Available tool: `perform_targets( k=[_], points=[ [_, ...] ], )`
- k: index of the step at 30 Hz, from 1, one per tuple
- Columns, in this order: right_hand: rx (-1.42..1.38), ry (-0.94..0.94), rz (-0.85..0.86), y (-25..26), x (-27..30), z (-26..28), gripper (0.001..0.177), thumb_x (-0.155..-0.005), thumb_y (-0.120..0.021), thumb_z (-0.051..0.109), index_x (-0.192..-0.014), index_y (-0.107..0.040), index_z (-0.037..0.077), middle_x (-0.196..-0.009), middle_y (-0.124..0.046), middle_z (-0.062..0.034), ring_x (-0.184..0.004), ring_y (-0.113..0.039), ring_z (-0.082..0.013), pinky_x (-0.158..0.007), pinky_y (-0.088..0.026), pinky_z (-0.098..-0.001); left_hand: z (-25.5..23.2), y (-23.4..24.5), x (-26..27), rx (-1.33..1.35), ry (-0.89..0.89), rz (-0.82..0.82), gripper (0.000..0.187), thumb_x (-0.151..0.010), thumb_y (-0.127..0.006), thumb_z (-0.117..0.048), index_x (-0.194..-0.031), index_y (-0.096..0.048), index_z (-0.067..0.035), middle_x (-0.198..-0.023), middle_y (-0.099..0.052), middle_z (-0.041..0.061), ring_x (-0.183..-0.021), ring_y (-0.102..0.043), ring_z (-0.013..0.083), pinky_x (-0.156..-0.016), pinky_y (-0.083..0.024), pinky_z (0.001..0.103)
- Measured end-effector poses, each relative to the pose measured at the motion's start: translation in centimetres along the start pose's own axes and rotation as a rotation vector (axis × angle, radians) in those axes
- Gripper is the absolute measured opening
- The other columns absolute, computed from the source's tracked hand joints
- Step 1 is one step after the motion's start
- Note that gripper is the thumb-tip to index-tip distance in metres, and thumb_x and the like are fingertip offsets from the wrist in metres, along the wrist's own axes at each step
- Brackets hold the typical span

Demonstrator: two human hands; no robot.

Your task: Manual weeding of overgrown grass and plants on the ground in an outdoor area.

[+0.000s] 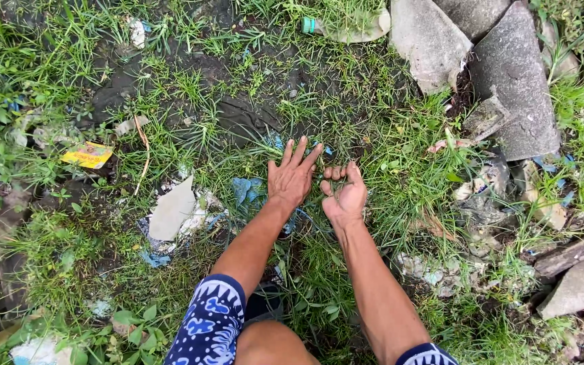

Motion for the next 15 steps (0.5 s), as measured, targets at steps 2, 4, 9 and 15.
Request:
perform_targets(
  k=[2,4,9,15],
  points=[
    [0.016,0.011,0.008,0.2,0.6,-0.1,0.026,-0.107,-0.049,0.031,-0.088,-0.046,0.013,-0.077,-0.049,-0.0016,-0.077,-0.056,-0.0202,-0.056,-0.040,-0.0304,0.2,0.1,-0.2,0.021,-0.009,-0.005,0.055,-0.104,-0.050,-0.033,-0.156,-0.035,-0.044,-0.168,-0.028,0.001,-0.151,-0.032,0.0287,-0.096,-0.038,0.058],
    [0.033,0.020,0.018,-0.3,0.9,0.1,0.027,-0.108,-0.049,0.030,-0.088,-0.045,0.013,-0.077,-0.049,-0.0017,-0.078,-0.057,-0.0203,-0.057,-0.040,-0.0306,0.4,0.3,-0.3,0.041,-0.016,-0.009,0.054,-0.105,-0.048,-0.031,-0.156,-0.035,-0.044,-0.169,-0.028,0.003,-0.151,-0.033,0.0292,-0.094,-0.039,0.057],
    [0.305,0.149,0.160,0.4,-2.9,1.1,0.024,-0.108,-0.051,0.024,-0.087,-0.048,0.012,-0.077,-0.052,-0.0024,-0.075,-0.054,-0.0178,-0.065,-0.043,-0.0308,0.3,0.1,-0.8,0.033,-0.020,0.024,0.055,-0.103,-0.048,-0.031,-0.156,-0.036,-0.043,-0.168,-0.028,0.003,-0.151,-0.030,0.0297,-0.094,-0.039,0.060],
    [0.732,0.326,0.357,-4.9,-4.7,1.9,0.024,-0.111,-0.050,0.018,-0.092,-0.057,0.005,-0.089,-0.066,-0.0075,-0.084,-0.059,-0.0165,-0.080,-0.051,-0.0315,0.5,-1.4,-0.7,-0.038,-0.007,-0.031,0.053,-0.102,-0.050,-0.038,-0.154,-0.040,-0.036,-0.166,-0.028,-0.001,-0.152,-0.025,0.0272,-0.100,-0.035,0.068]
  ],
)
Point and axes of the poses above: each hand's wrist, its own x-axis away from the middle knuckle, its own y-axis out of the back of the hand, z = x × y, the point moved 8 cm from there along -x, towards the middle knuckle
